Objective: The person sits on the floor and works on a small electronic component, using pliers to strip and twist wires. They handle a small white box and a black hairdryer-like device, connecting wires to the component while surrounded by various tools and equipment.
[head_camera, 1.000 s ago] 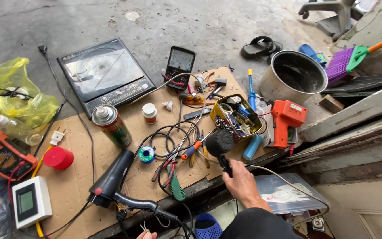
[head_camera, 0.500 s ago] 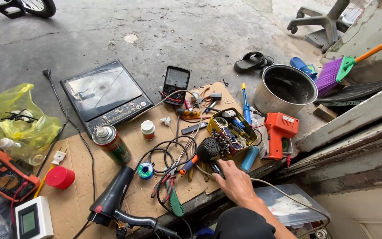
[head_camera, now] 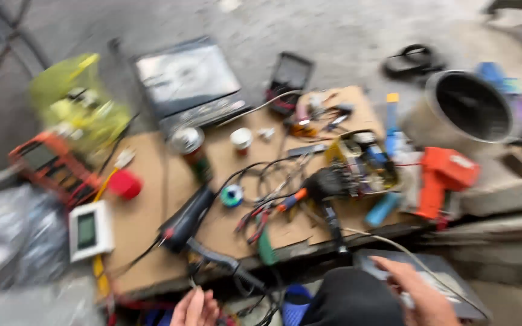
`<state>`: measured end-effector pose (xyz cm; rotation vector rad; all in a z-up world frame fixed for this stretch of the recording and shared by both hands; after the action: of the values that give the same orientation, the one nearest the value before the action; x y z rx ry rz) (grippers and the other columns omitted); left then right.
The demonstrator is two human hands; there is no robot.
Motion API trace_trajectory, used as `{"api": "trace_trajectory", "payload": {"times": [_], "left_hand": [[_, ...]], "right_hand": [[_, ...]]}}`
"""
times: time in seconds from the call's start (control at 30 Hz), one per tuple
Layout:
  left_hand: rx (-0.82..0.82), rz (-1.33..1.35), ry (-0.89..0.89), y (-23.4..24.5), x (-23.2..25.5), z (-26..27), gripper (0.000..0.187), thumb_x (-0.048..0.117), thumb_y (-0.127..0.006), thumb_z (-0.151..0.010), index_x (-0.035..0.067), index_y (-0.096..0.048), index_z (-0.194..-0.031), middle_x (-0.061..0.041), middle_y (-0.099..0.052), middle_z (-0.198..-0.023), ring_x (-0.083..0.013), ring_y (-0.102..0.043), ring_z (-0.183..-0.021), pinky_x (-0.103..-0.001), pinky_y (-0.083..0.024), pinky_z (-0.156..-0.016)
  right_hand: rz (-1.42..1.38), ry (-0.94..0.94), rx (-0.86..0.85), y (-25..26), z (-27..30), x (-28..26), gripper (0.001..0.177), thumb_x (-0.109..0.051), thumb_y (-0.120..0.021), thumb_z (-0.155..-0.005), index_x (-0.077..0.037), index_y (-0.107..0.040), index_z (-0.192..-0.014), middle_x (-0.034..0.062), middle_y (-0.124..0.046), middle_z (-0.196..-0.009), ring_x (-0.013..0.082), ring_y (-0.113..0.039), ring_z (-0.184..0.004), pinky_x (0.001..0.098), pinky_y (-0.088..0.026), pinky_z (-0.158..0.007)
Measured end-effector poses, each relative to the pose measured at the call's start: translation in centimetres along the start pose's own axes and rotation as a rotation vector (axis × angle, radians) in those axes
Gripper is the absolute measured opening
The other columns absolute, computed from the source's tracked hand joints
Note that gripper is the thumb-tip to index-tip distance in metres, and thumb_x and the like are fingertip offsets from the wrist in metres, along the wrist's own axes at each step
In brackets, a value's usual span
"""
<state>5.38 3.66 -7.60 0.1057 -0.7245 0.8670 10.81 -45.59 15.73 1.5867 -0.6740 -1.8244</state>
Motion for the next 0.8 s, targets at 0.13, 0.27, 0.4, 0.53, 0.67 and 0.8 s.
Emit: {"api": "trace_trajectory", "payload": {"times": [0.13,0.27,0.4,0.53,0.67,0.8], "left_hand": [[0.106,0.244,-0.356,-1.3,15.9,10.6,0.023,0.011,-0.074,-0.103,0.006,-0.071,-0.125,-0.025,-0.079,-0.106,-0.0259,-0.073,-0.081,-0.034,-0.061,-0.074],[0.052,0.346,-0.540,0.0,27.0,20.2,0.014,0.014,-0.073,-0.106,0.008,-0.073,-0.118,-0.014,-0.079,-0.107,-0.0160,-0.074,-0.091,-0.025,-0.062,-0.083],[0.147,0.261,-0.686,1.2,32.4,27.5,0.015,0.027,-0.074,-0.106,0.020,-0.071,-0.119,-0.002,-0.077,-0.108,-0.0094,-0.071,-0.090,-0.023,-0.062,-0.088],[0.168,0.243,-0.701,3.3,32.2,28.6,0.016,0.026,-0.073,-0.106,0.020,-0.072,-0.121,-0.002,-0.074,-0.107,-0.0090,-0.070,-0.089,-0.022,-0.062,-0.087],[0.183,0.265,-0.617,4.5,31.0,28.0,0.017,0.027,-0.075,-0.104,0.021,-0.074,-0.120,-0.001,-0.076,-0.107,-0.0088,-0.070,-0.089,-0.023,-0.061,-0.088],[0.117,0.247,-0.604,3.6,31.1,28.4,0.021,0.031,-0.076,-0.100,0.023,-0.073,-0.120,0.002,-0.074,-0.107,-0.0078,-0.069,-0.090,-0.023,-0.060,-0.089]], "right_hand": [[-0.453,-0.910,-0.047,-3.2,-5.7,19.3,0.064,-0.049,-0.064,-0.105,-0.004,-0.077,-0.148,0.0301,-0.070,-0.084,0.0327,-0.046,-0.068,0.0447,-0.034,-0.067],[0.165,-0.107,-0.124,-1.1,-11.7,5.4,0.005,-0.016,-0.068,-0.104,-0.012,-0.070,-0.103,0.0018,-0.052,-0.075,0.0142,-0.041,-0.068,0.0373,-0.045,-0.057],[0.254,0.012,0.130,1.9,-7.6,-11.0,0.040,-0.017,-0.067,-0.114,-0.002,-0.071,-0.150,0.0166,-0.076,-0.131,0.0314,-0.071,-0.102,0.0463,-0.051,-0.095],[-0.055,-0.140,0.192,2.0,-4.4,-11.6,0.032,-0.013,-0.066,-0.122,0.001,-0.070,-0.150,0.0169,-0.074,-0.120,0.0223,-0.070,-0.105,0.0394,-0.052,-0.088],[-0.039,-0.245,0.283,3.5,0.0,-9.6,0.016,-0.016,-0.070,-0.120,-0.008,-0.079,-0.130,0.0037,-0.074,-0.115,0.0108,-0.063,-0.112,0.0280,-0.046,-0.097],[0.002,0.007,0.288,3.5,5.2,-7.9,0.045,0.020,-0.055,-0.099,0.003,-0.070,-0.138,0.0072,-0.064,-0.128,0.0174,-0.054,-0.122,0.0333,-0.044,-0.107]]}}
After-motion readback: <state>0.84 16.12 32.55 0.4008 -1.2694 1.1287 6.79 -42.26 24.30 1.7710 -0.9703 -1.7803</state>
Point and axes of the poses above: each hand's wrist, its own z-axis away from the middle knuckle, its own y-axis out of the back of the hand, x = y × z, the point moved 10 cm from there along -z, towards the middle knuckle
